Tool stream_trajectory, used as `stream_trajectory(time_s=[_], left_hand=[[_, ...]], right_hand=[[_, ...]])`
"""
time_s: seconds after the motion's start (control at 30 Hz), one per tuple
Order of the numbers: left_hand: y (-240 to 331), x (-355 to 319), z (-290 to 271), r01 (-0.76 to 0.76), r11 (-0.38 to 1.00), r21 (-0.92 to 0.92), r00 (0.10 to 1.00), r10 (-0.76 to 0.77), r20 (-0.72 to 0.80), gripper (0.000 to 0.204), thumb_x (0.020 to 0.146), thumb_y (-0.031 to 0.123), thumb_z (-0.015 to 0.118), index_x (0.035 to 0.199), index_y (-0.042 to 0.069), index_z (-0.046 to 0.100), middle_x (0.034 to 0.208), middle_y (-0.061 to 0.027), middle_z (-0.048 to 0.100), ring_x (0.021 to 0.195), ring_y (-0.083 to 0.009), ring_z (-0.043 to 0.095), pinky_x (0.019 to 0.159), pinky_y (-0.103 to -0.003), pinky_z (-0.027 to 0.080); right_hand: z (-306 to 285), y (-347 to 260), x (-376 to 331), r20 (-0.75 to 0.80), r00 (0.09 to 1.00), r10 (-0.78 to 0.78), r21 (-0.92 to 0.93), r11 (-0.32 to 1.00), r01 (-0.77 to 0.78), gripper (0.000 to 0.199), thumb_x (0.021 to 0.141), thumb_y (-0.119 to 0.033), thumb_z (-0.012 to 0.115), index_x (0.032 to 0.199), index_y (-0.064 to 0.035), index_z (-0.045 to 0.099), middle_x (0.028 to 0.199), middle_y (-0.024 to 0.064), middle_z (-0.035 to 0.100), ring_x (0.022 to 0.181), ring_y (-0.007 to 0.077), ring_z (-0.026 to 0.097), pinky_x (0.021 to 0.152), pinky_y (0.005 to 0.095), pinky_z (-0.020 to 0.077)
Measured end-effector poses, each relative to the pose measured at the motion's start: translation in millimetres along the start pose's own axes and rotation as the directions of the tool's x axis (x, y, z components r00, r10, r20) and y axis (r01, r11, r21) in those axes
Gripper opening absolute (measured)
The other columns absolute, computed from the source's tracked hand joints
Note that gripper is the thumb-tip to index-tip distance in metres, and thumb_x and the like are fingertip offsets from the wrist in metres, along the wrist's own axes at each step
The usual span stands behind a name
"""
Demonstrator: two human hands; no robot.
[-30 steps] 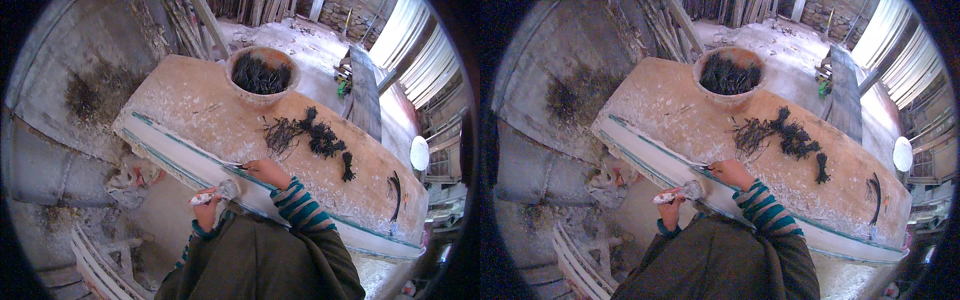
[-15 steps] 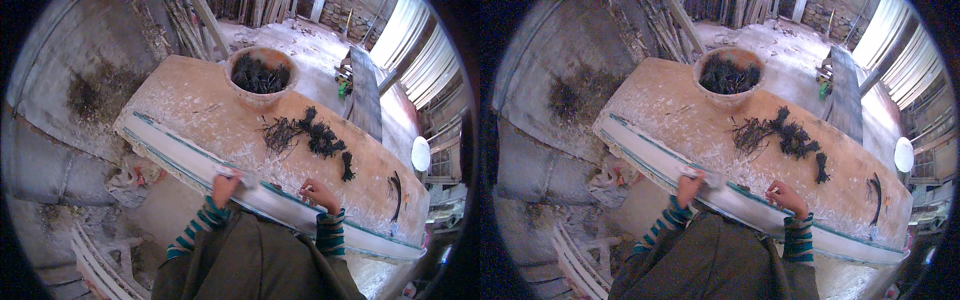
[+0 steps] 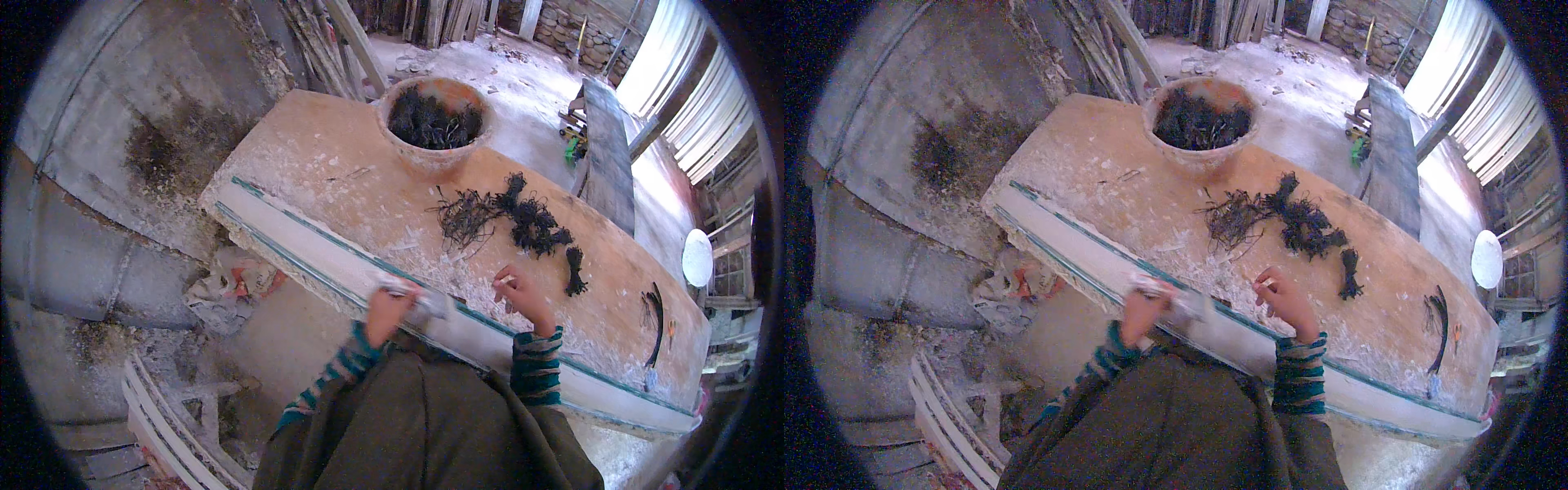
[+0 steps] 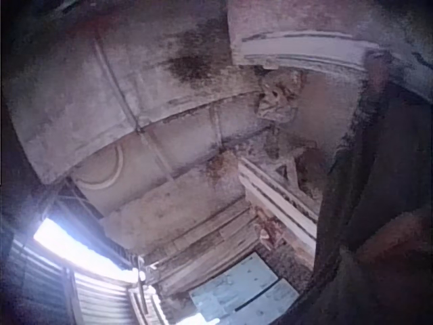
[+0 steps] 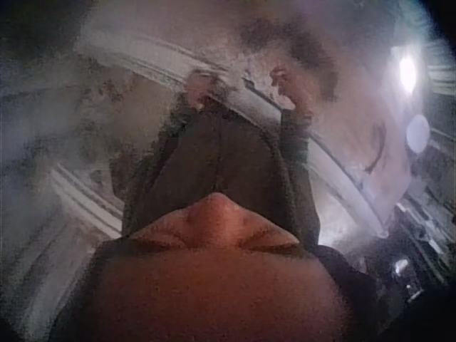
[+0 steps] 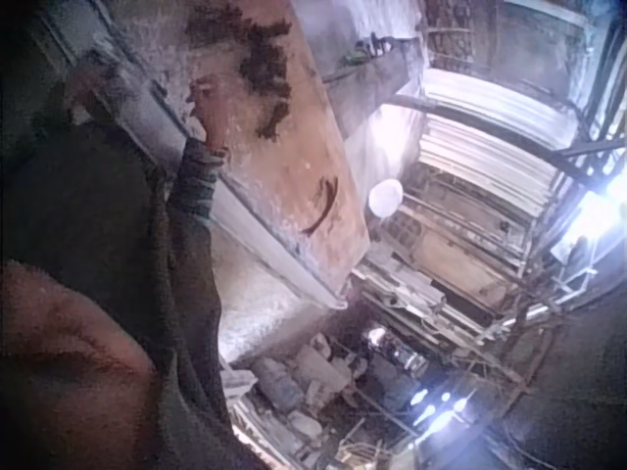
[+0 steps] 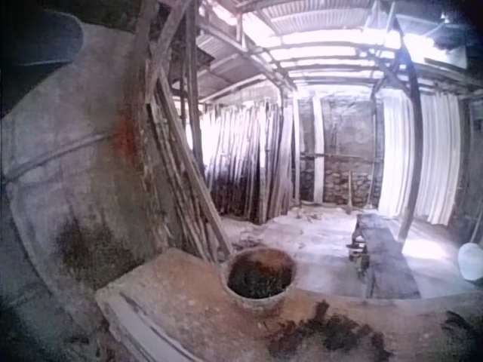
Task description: The person applies a white paste along the edge of a large curved object using a small brush and a putty knife. The person repeatedly spreads and smooths the paste along the seam.
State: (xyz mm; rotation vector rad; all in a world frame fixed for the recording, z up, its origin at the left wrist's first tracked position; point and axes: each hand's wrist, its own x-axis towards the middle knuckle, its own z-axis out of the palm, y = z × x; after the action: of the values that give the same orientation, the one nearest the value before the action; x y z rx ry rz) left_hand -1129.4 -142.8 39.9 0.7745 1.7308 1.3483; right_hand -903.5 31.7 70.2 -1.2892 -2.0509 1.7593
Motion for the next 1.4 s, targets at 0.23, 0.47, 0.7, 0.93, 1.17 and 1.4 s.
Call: stream_trajectory(time_s=[0.23,0.47,0.7,0.93,1.17,1.4], left_hand=[[-27.2,18.7,48.3,0.068,0.99,0.124,0.998,-0.067,-0.014,0.036,0.082,0.035,0.065,0.092,0.0,0.063,0.07,-0.0084,0.065,0.065,-0.0159,0.061,0.058,-0.033,0.049],[-64.7,74.0,-176.5,-0.062,0.71,0.701,0.582,0.596,-0.552,0.035,0.085,0.035,0.061,0.097,0.002,0.06,0.087,-0.0145,0.064,0.072,-0.0256,0.061,0.061,-0.035,0.047],[16.4,20.6,-17.2,-0.025,0.914,0.405,0.853,0.231,-0.468,0.035,0.081,0.035,0.066,0.087,0.001,0.059,0.077,-0.0102,0.063,0.069,-0.0225,0.055,0.066,-0.035,0.045],[-36.8,16.9,37.4,0.053,0.998,-0.022,0.959,-0.057,-0.279,0.03,0.085,0.028,0.063,0.094,0.0,0.061,0.081,-0.0095,0.063,0.077,-0.0184,0.059,0.072,-0.033,0.047],[-62.5,81.0,-182.8,0.086,0.902,0.423,0.587,0.297,-0.753,0.04,0.084,0.034,0.062,0.097,-0.003,0.057,0.085,-0.0154,0.063,0.08,-0.0267,0.06,0.073,-0.036,0.046],[-23.4,82.6,-224.0,-0.155,0.902,0.404,0.687,0.392,-0.612,0.028,0.083,0.023,0.064,0.096,-0.001,0.058,0.088,-0.0125,0.064,0.079,-0.0221,0.059,0.072,-0.033,0.046]], right_hand=[[-35.6,35.1,-51.9,-0.289,0.956,0.048,0.193,0.981,0.009,0.018,0.087,-0.023,0.057,0.098,-0.0102,0.049,0.065,0.0056,0.058,0.043,0.0076,0.046,0.038,0.0214,0.0348],[-45.8,74.1,-105.0,-0.385,0.909,0.161,0.266,0.962,-0.058,0.02,0.086,-0.021,0.059,0.098,-0.0086,0.05,0.065,0.0063,0.058,0.046,0.0084,0.048,0.039,0.0218,0.0365],[-35.6,75.0,-101.9,-0.307,0.945,0.115,0.217,0.975,-0.048,0.021,0.085,-0.021,0.06,0.097,-0.0067,0.05,0.066,0.0063,0.058,0.056,0.0105,0.053,0.041,0.0234,0.0393],[-19.9,60.2,-74.2,-0.197,0.98,-0.026,0.043,0.998,0.035,0.02,0.085,-0.022,0.06,0.096,-0.0082,0.052,0.065,0.0072,0.06,0.054,0.0119,0.054,0.043,0.0268,0.04],[24.7,38.2,-41.1,-0.033,0.991,-0.133,-0.157,0.979,0.126,0.023,0.084,-0.029,0.059,0.098,-0.0117,0.054,0.069,0.011,0.063,0.059,0.0244,0.061,0.056,0.0355,0.0462],[110.1,-23.8,30.0,0.054,0.948,-0.313,-0.517,0.803,0.295,0.026,0.08,-0.032,0.06,0.1,-0.0141,0.061,0.08,0.0136,0.065,0.076,0.0344,0.062,0.064,0.0421,0.0482]])
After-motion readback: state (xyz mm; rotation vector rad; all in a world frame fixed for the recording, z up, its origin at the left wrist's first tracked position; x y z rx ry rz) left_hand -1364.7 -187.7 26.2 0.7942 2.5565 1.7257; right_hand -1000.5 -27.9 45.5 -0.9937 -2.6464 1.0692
